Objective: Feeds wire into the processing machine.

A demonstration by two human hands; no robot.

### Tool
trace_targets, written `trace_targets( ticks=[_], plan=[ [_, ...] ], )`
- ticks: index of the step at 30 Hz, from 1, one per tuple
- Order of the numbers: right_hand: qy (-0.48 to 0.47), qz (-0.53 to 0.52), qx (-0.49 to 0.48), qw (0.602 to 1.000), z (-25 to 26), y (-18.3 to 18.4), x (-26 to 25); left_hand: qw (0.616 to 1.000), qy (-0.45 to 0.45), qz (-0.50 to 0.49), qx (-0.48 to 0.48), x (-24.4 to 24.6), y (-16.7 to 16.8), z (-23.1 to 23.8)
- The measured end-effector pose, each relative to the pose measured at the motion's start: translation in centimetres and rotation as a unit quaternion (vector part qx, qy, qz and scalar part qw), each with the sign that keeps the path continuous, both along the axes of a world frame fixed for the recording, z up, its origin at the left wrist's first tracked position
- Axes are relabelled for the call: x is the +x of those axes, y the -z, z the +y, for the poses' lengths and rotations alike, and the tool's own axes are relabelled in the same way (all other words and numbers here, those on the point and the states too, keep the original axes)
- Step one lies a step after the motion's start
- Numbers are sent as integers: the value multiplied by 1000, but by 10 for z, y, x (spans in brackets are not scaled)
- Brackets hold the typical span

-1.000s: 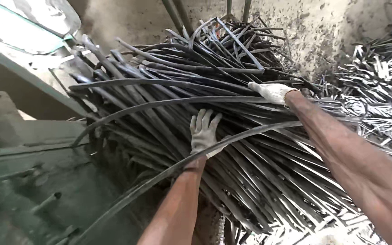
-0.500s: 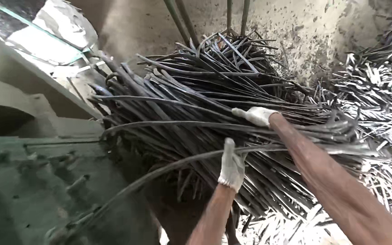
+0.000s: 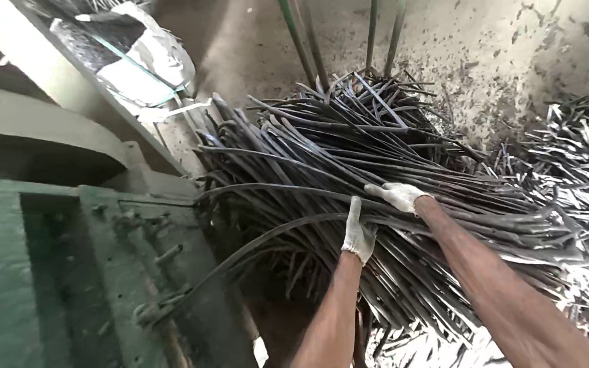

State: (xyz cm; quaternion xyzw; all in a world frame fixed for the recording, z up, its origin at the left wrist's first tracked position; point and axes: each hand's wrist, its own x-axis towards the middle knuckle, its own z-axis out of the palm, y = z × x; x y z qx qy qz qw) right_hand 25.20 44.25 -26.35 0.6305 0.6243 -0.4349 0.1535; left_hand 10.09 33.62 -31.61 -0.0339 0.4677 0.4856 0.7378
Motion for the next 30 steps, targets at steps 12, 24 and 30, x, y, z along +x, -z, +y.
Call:
trace_targets(
  ticks=[12,24,30],
  plan=[
    [19,44,-63,997,-112,-103,-59,991,-130,0,45,-32,-77,-61],
    [54,-41,19,998,-140,-104,-94,994,-100,1,46,-50,-85,-65],
    [38,-38,6,999,-199,-247,-123,984,-139,54,101,-71,-205,-130]
  ],
)
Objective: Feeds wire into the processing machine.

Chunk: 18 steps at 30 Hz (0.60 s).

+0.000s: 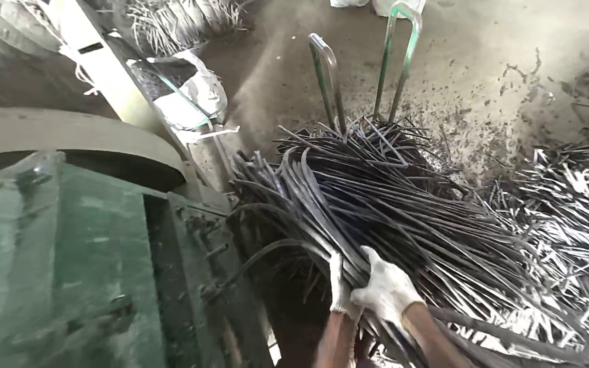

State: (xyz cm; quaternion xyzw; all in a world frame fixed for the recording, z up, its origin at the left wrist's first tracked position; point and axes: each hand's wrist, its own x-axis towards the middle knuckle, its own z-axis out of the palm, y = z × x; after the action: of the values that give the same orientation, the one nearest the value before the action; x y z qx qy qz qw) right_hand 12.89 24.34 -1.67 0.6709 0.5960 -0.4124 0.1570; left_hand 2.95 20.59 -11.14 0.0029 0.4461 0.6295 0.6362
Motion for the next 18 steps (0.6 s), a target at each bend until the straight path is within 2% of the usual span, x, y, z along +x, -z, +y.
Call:
trace_targets(
  ticks=[2,4,7,10,12,15,18],
  plan=[
    [-13,-1,-6,1000,-26,-43,-10,999,-23,29,0,-8,-40,-27],
    [-19,-3,-9,1000,-48,-68,-21,997,-37,66,-15,-15,-69,-49],
    [-12,-16,0,1000,-63,-70,-34,997,-22,63,-32,-25,-63,-64],
    [-5,-23,3,1000,-56,-63,-36,999,-5,36,-23,-28,-49,-55],
    [-6,-25,14,1000,-51,-68,-40,999,-3,31,-12,-32,-52,-45],
    [-27,-30,30,999,-55,-97,-52,1000,-4,-3,18,-44,-80,-48],
    [-61,-27,35,997,-89,-145,-57,998,33,-29,52,-58,-131,-90]
  ],
)
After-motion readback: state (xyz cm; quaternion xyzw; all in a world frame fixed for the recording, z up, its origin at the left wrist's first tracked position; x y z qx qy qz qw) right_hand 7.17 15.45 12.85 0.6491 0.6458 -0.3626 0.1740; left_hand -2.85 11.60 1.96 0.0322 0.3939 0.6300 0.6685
